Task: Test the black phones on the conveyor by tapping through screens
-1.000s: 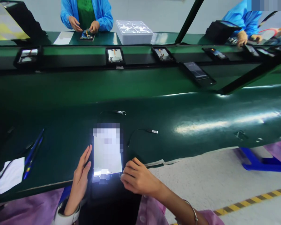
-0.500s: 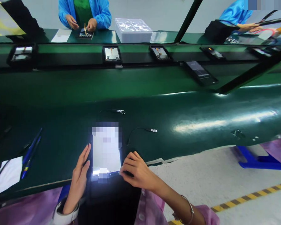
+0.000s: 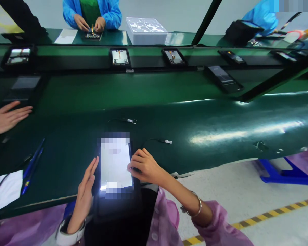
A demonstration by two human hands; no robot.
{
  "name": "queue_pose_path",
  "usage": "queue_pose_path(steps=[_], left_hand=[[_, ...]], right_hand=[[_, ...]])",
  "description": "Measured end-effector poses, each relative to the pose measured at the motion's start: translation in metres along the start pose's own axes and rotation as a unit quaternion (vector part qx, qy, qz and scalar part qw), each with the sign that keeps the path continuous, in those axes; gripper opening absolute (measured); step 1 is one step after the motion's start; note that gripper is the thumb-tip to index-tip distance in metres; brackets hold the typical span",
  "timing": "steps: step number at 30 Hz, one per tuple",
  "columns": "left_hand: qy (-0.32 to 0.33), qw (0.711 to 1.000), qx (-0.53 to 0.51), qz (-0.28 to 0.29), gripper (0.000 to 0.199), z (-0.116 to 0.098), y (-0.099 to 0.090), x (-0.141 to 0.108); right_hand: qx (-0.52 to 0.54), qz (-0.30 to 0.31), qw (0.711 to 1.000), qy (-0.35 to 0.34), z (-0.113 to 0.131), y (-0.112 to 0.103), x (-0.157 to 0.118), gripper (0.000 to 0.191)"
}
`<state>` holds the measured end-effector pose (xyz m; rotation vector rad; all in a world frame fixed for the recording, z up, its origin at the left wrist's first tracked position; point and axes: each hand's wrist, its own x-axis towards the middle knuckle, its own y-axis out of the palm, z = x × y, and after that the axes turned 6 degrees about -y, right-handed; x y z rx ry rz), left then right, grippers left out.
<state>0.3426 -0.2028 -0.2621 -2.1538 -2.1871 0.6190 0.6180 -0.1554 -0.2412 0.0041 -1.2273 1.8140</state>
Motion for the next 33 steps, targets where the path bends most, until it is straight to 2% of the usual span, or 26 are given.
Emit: queue_pose_path(steps=[8, 14, 24, 33], left_hand=[[-0.012, 1.0, 0.01, 0.009, 0.052, -0.008, 0.0, -0.004], [-0.039, 0.999, 0.012, 0.01, 0.051, -0.01, -0.001, -0.006], [-0.031, 0.999, 0.016, 0.016, 0.046, -0.008, -0.001, -0.004], [-0.022, 0.999, 0.028, 0.018, 0.051, -0.008, -0.001, -0.006]], right_hand=[[-0.036, -0.017, 0.999, -0.029, -0.033, -0.018, 0.041, 0.015], [-0.06, -0.019, 0.997, -0.041, -0.047, -0.031, 0.066, 0.013], [-0.104, -0.041, 0.991, -0.067, -0.059, -0.049, 0.094, 0.011], [-0.112, -0.054, 0.989, -0.079, -0.057, -0.055, 0.099, 0.011]])
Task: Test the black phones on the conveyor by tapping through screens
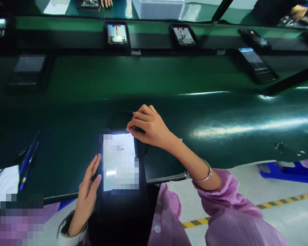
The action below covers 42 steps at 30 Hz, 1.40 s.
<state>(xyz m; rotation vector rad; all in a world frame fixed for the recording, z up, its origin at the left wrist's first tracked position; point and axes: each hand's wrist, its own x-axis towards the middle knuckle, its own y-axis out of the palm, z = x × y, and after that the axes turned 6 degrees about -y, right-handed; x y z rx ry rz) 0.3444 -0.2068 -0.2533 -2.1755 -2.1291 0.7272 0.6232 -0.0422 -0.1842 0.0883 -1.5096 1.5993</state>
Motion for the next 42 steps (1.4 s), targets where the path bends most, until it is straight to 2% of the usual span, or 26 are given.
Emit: queue_pose_path(steps=[6, 14, 24, 32, 38, 42], left_hand=[[-0.009, 1.0, 0.024, -0.013, 0.07, 0.002, 0.006, 0.002], [0.02, 1.0, 0.005, -0.007, 0.05, 0.0, 0.002, 0.002], [0.01, 1.0, -0.011, -0.003, 0.049, 0.001, 0.0, 0.002], [-0.021, 1.0, -0.013, 0.0, 0.049, 0.0, 0.0, 0.0], [-0.031, 0.999, -0.007, -0.003, 0.047, -0.003, 0.0, -0.003], [-0.024, 1.0, -0.002, 0.0, 0.048, -0.001, 0.001, -0.003]], right_hand=[[0.002, 0.0, 1.0, 0.002, 0.002, -0.001, -0.002, 0.01], [0.001, -0.016, 1.0, 0.006, 0.003, -0.003, -0.003, 0.01], [-0.075, -0.063, 0.995, 0.023, -0.009, -0.008, 0.009, 0.011], [-0.116, -0.057, 0.986, 0.103, -0.016, -0.02, 0.021, 0.009], [-0.151, -0.112, 0.978, 0.093, -0.02, -0.026, 0.031, 0.013], [-0.178, -0.108, 0.971, 0.116, -0.021, -0.031, 0.035, 0.015]])
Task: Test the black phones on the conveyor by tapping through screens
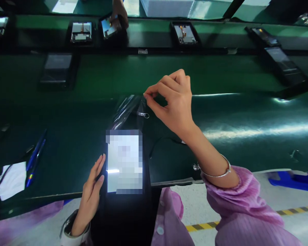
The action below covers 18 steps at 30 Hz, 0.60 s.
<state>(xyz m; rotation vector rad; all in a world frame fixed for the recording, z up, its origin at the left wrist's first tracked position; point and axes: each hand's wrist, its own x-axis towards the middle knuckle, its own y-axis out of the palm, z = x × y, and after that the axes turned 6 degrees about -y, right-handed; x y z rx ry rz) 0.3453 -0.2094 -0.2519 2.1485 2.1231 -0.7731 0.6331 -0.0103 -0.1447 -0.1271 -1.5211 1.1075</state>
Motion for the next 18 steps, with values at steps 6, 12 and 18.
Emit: queue_pose_path(steps=[6, 12, 18], left_hand=[[0.039, 0.999, 0.024, 0.007, 0.055, -0.0003, -0.0009, 0.0011], [0.032, 0.999, 0.024, 0.009, 0.056, 0.0, -0.0013, 0.0007], [0.032, 0.999, 0.025, 0.007, 0.055, 0.0011, -0.0004, 0.0026]], right_hand=[[0.003, -0.033, 0.999, -0.002, -0.0005, -0.0019, 0.003, 0.014], [0.003, -0.038, 0.999, 0.001, -0.0021, -0.002, 0.0038, 0.014], [0.005, -0.055, 0.998, 0.004, -0.002, -0.0039, 0.0071, 0.014]])
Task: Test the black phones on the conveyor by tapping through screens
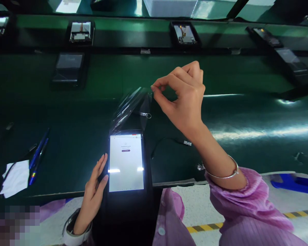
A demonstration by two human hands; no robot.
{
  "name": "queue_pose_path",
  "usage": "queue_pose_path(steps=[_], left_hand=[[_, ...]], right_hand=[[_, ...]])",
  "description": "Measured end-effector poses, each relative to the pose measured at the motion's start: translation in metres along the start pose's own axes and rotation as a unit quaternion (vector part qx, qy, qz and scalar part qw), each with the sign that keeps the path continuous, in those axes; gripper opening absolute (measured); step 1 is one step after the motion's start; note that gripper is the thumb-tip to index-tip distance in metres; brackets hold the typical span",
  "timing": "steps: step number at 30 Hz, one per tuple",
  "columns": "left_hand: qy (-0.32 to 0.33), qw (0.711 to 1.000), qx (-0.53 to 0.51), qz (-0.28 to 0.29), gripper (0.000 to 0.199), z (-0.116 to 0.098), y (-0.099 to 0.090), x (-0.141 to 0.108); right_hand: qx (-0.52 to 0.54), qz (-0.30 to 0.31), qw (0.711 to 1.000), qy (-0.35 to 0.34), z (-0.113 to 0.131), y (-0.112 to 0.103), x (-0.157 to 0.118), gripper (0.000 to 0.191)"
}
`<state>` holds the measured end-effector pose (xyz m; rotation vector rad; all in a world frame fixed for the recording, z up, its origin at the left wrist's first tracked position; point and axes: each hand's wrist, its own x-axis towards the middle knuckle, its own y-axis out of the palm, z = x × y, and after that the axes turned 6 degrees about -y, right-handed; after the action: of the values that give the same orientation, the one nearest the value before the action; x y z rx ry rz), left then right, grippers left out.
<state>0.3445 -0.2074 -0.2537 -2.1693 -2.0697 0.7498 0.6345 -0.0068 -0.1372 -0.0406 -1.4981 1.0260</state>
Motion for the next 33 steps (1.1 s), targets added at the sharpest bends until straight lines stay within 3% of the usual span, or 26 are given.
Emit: queue_pose_path(steps=[12, 15, 18, 20, 22, 23, 24, 25, 29, 33], left_hand=[[0.017, 1.0, -0.01, -0.004, 0.055, 0.001, -0.001, -0.001], [0.006, 1.0, -0.01, -0.005, 0.054, 0.002, -0.001, 0.0], [-0.001, 1.0, -0.014, -0.006, 0.054, 0.003, -0.001, 0.0], [0.003, 1.0, -0.019, -0.004, 0.054, 0.003, -0.001, 0.0], [0.006, 1.0, -0.023, -0.001, 0.054, 0.003, -0.001, 0.0], [0.006, 1.0, -0.021, 0.0, 0.053, 0.002, -0.002, 0.0], [0.008, 1.0, -0.018, 0.001, 0.052, 0.001, -0.002, 0.0], [0.01, 1.0, -0.015, 0.0, 0.052, 0.001, -0.002, 0.0], [-0.002, 1.0, -0.006, 0.003, 0.053, -0.003, -0.002, 0.0], [0.001, 1.0, -0.002, 0.005, 0.053, -0.002, -0.001, 0.001]], right_hand=[[-0.011, -0.02, 1.0, 0.006, 0.003, -0.004, 0.004, 0.019], [0.007, -0.021, 1.0, 0.009, 0.011, -0.013, 0.004, 0.018], [0.112, 0.049, 0.992, -0.006, 0.026, -0.035, -0.001, 0.015], [0.26, 0.187, 0.947, -0.035, 0.04, -0.051, -0.013, 0.01], [0.408, 0.335, 0.848, -0.053, 0.057, -0.062, -0.033, 0.005], [0.455, 0.38, 0.803, -0.056, 0.067, -0.065, -0.046, 0.007], [0.474, 0.398, 0.784, -0.053, 0.076, -0.065, -0.062, 0.01], [0.466, 0.389, 0.793, -0.053, 0.085, -0.064, -0.078, 0.012], [0.294, 0.278, 0.904, -0.138, 0.113, -0.05, -0.139, 0.017], [0.229, 0.224, 0.927, -0.194, 0.127, -0.043, -0.168, 0.023]])
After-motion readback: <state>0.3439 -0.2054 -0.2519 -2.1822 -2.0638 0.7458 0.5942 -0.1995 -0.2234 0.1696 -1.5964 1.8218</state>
